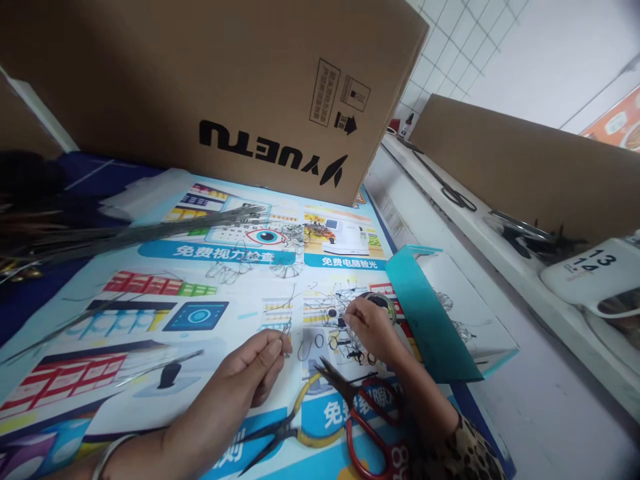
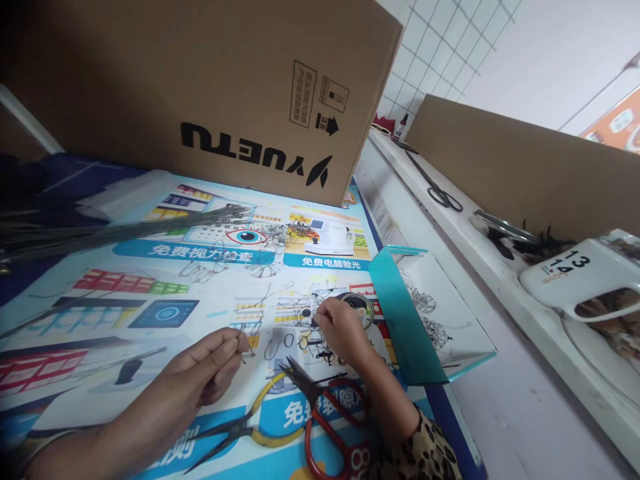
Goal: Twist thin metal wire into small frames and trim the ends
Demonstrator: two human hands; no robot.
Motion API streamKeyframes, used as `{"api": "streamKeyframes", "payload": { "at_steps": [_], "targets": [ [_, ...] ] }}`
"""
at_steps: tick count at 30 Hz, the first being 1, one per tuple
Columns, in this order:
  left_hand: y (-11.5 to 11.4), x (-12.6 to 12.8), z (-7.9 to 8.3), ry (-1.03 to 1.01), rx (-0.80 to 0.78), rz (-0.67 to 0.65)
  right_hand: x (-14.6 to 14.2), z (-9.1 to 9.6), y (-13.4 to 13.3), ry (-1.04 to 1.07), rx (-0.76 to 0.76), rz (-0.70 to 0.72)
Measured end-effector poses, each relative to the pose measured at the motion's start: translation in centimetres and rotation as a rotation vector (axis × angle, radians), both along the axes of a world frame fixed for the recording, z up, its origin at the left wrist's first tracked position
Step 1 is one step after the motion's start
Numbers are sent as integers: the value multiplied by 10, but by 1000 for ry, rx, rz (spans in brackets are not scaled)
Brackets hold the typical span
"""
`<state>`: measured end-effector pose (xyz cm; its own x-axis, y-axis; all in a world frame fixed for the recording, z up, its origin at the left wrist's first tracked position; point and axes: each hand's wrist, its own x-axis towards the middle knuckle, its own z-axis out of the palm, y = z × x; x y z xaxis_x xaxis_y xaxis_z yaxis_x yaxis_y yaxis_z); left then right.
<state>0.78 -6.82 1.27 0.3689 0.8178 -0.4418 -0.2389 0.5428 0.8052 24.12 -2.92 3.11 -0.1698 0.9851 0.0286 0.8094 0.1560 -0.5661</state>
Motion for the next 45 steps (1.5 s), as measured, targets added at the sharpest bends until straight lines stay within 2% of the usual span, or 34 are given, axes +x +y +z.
{"api": "streamKeyframes", "payload": {
  "at_steps": [4, 9, 14, 18, 21, 27, 33, 37, 41, 45],
  "targets": [
    [1, 1, 0, -8, -8, -1, 12, 2, -1, 181, -105, 4],
    [0, 2, 3, -3, -19, -15, 21, -5, 2, 338, -145, -1],
    [-1, 2, 2, -14, -26, -34, 20, -2, 3, 494, -139, -43],
    [-2, 2, -1, -22, -13, -47, 17, 4, 1, 664, -235, -87],
    [-2, 4, -2, -22, -13, -47, 16, 5, -1, 710, -275, -91],
    [-2, 5, 3, -9, -58, -7, 16, 6, -3, 897, -348, -104],
    [-2, 4, 3, -29, -58, -16, 14, 7, -2, 771, -201, -128],
    [-2, 5, 0, -49, -36, -27, 16, 3, -2, 650, -169, -134],
    [-1, 4, -1, -31, -31, -35, 17, -3, -3, 443, -85, -96],
    [-1, 4, 3, -16, -23, -46, 10, 1, -7, 362, -46, -60]
  ]
}}
